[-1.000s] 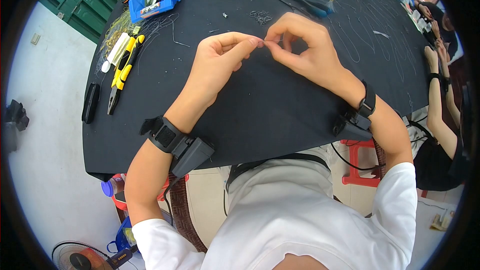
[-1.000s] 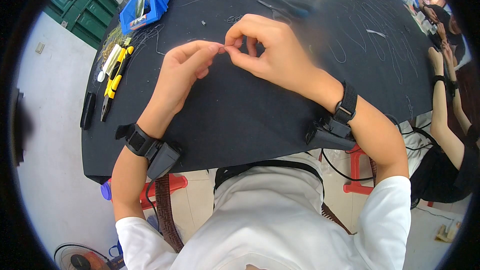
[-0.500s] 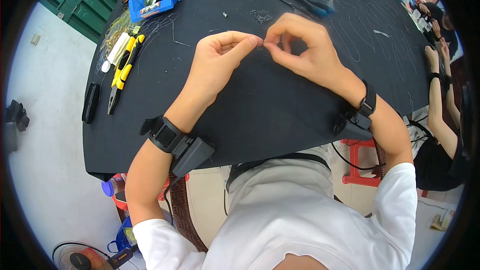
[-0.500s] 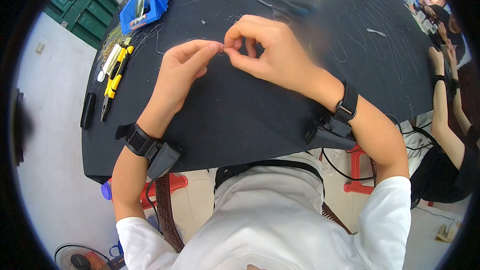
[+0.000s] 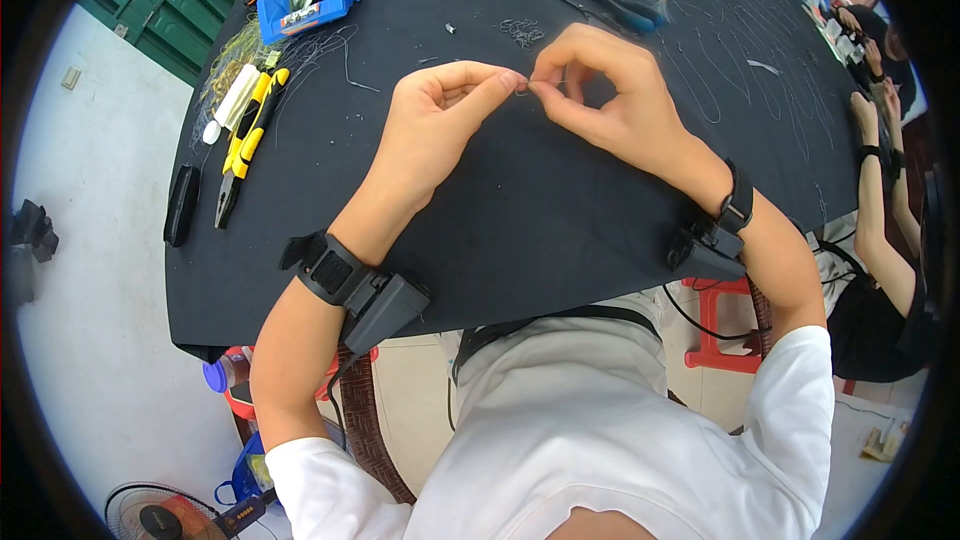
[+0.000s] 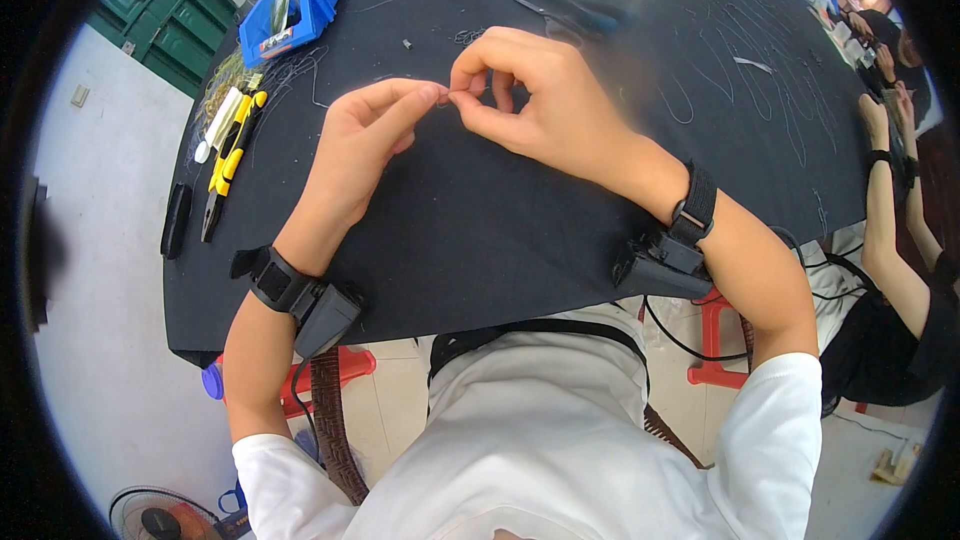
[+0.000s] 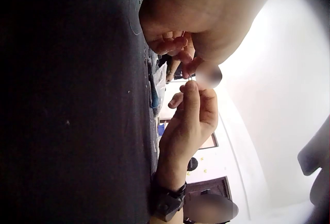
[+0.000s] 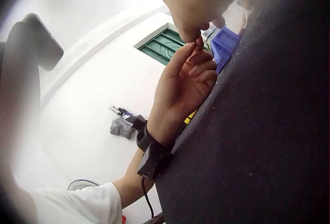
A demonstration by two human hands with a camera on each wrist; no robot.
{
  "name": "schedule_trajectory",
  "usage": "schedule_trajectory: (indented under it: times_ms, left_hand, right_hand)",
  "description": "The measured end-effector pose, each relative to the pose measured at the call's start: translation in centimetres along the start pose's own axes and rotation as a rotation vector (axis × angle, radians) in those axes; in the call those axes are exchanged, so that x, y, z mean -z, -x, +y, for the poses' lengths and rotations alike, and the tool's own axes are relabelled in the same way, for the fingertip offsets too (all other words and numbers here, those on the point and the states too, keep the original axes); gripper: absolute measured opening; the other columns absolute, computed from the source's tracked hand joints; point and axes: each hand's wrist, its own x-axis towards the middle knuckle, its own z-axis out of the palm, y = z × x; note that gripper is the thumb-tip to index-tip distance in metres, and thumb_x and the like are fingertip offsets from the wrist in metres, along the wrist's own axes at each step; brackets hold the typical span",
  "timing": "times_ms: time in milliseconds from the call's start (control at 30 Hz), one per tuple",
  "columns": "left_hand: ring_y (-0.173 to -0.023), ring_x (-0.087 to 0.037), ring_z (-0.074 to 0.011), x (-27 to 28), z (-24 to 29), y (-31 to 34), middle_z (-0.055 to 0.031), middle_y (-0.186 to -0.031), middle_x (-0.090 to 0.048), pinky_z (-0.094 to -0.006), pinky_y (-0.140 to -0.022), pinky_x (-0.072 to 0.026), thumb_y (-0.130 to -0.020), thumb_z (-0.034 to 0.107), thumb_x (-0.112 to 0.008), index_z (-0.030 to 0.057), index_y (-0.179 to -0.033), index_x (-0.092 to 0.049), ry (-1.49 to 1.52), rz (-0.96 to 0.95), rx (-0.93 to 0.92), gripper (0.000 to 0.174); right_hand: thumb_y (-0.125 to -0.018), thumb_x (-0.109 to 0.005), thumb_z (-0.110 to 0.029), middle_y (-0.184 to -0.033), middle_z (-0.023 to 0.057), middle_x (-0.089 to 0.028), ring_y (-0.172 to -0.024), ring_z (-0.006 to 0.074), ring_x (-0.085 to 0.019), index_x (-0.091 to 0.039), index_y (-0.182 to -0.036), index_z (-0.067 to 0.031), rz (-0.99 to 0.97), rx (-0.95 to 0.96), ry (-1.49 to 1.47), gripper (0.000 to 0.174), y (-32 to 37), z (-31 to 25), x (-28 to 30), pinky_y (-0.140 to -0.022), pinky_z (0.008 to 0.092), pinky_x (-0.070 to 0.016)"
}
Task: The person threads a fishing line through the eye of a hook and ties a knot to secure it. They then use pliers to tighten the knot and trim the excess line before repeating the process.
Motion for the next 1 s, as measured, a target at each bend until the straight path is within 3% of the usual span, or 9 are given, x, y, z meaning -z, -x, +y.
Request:
schedule_trajectory:
  times_ms: [433, 633, 733, 833, 1000]
  left_hand:
    - [-0.059, -0.039, -0.0019, -0.09, -0.08, -0.03, 0.0031, -0.077, -0.059, -0.0160, -0.053, -0.0317, -0.085, 0.023, -0.059, 0.0035, -0.092, -0.066, -0.006, -0.001, -0.001, 0.022]
    - [-0.060, -0.040, -0.0018, 0.32, 0.16, -0.07, 0.0033, -0.075, -0.058, -0.0159, -0.054, -0.0316, -0.083, 0.021, -0.061, 0.0029, -0.092, -0.066, 0.006, -0.025, 0.090, 0.021]
    - [-0.060, -0.041, -0.0015, -0.13, 0.20, 0.05, 0.0041, -0.073, -0.057, -0.0158, -0.054, -0.0313, -0.082, 0.020, -0.062, 0.0034, -0.091, -0.066, 0.043, -0.001, 0.036, 0.019]
    - [-0.068, -0.053, -0.0019, 0.06, 0.44, 0.11, -0.0005, -0.078, -0.063, -0.0148, -0.060, -0.0392, -0.081, 0.012, -0.064, -0.0006, -0.090, -0.065, 0.027, 0.013, 0.045, 0.015]
    - [-0.069, -0.054, -0.0026, 0.09, 0.52, 0.07, -0.0009, -0.078, -0.063, -0.0150, -0.061, -0.0400, -0.081, 0.012, -0.064, -0.0006, -0.089, -0.065, 0.027, 0.040, 0.063, 0.015]
  right_hand:
    - [-0.072, -0.063, -0.006, -0.074, 0.0033, -0.054, -0.053, 0.0091, -0.049, -0.057, -0.078, -0.0041, 0.000, -0.013, -0.004, 0.009, 0.03, 0.15, -0.07, -0.050, 0.0219, -0.0391]
    - [-0.072, -0.063, -0.006, -0.073, 0.0034, -0.054, -0.052, 0.0095, -0.049, -0.057, -0.078, -0.0041, -0.007, -0.028, -0.003, 0.008, 0.03, 0.01, -0.02, -0.050, 0.0219, -0.0391]
    - [-0.072, -0.063, -0.006, -0.074, 0.0036, -0.055, -0.052, 0.0096, -0.050, -0.057, -0.078, -0.0041, -0.007, -0.024, -0.009, 0.008, 0.01, 0.04, -0.05, -0.050, 0.0220, -0.0392]
    - [-0.073, -0.063, -0.006, -0.074, 0.0038, -0.056, -0.052, 0.0095, -0.050, -0.059, -0.080, -0.0038, -0.007, -0.014, -0.006, 0.009, 0.00, 0.20, -0.07, -0.051, 0.0220, -0.0394]
    - [-0.073, -0.063, -0.005, -0.074, 0.0039, -0.058, -0.052, 0.0087, -0.050, -0.060, -0.082, -0.0032, 0.010, -0.010, 0.001, 0.010, 0.01, 0.33, -0.03, -0.051, 0.0219, -0.0394]
